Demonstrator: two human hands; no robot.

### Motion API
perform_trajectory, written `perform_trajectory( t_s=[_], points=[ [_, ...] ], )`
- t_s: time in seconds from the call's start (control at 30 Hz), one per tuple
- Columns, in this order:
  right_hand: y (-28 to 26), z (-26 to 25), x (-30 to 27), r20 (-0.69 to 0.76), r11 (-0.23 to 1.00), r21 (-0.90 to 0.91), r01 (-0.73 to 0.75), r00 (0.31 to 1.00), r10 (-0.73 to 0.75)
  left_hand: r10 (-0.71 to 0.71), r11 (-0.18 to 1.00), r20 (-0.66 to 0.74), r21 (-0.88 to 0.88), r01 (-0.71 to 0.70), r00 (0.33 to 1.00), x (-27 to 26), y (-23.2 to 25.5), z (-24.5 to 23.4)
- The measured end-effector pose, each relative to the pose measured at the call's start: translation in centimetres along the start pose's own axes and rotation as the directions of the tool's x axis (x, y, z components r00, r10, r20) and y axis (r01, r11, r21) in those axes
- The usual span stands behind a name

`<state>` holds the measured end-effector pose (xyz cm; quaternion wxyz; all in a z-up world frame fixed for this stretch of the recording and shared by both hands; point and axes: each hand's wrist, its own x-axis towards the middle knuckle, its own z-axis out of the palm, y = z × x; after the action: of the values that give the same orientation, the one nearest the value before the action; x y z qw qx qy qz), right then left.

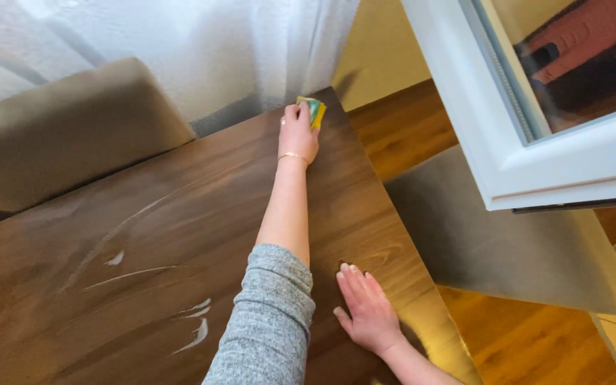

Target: The person prepares a sponge with detergent at a sink, moves to a dining area, pulls out chairs, and scrubs the large wooden dining table with the soapy sponge.

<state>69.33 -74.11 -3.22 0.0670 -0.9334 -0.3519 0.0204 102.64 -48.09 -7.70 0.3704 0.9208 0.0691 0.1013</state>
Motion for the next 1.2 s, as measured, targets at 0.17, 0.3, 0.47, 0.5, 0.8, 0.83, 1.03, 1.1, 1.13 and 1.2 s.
perform_trajectory(
  t_s=[0.17,0.3,0.47,0.5,0.8,0.83,1.03,1.1,1.13,1.2],
  points=[
    [0.2,0.3,-0.2,-0.002,1.0,0.012,0.003,1.0,-0.003,0.147,0.989,0.056,0.02,-0.149,0.987,-3.4,4.8,3.5],
    [0.3,0.5,-0.2,-0.01,0.999,0.037,-0.014,1.0,0.014,0.252,0.955,0.235,0.099,-0.281,0.939,-12.0,10.9,3.1],
    [0.6,0.3,0.4,0.079,0.996,0.079,-0.044,0.996,0.038,0.51,0.858,0.104,0.007,-0.513,0.854,-16.7,9.9,5.6],
    [0.4,0.0,0.5,0.085,0.998,0.053,-0.046,0.996,0.042,0.533,0.843,0.087,0.027,-0.537,0.842,-16.7,9.2,5.7],
    [0.4,0.2,0.0,-0.055,0.999,-0.011,-0.031,0.998,0.03,0.014,0.936,-0.264,0.342,0.08,0.964,-11.6,-16.7,-17.8],
    [0.4,0.4,-0.1,-0.054,1.0,-0.008,-0.025,0.998,0.024,0.01,0.935,-0.267,0.345,0.086,0.964,-13.6,-19.5,-21.5],
    [0.5,0.6,-0.4,-0.053,0.999,-0.029,-0.014,0.999,0.012,0.074,0.755,-0.649,0.533,0.383,0.758,-27.9,-37.7,-37.8],
    [0.6,0.8,-0.3,-0.046,0.999,-0.048,-0.023,0.999,0.021,-0.262,0.731,-0.755,0.252,0.634,0.602,-32.3,-39.9,-41.9],
    [0.4,0.8,-0.3,-0.052,0.999,-0.047,-0.02,0.998,0.017,-0.257,0.731,-0.759,0.252,0.634,0.598,-33.1,-39.1,-41.7],
    [0.5,0.7,-0.4,-0.039,0.998,-0.053,-0.028,0.999,0.026,-0.263,0.69,-0.784,0.254,0.678,0.562,-34.4,-37.2,-41.1]
  ],
)
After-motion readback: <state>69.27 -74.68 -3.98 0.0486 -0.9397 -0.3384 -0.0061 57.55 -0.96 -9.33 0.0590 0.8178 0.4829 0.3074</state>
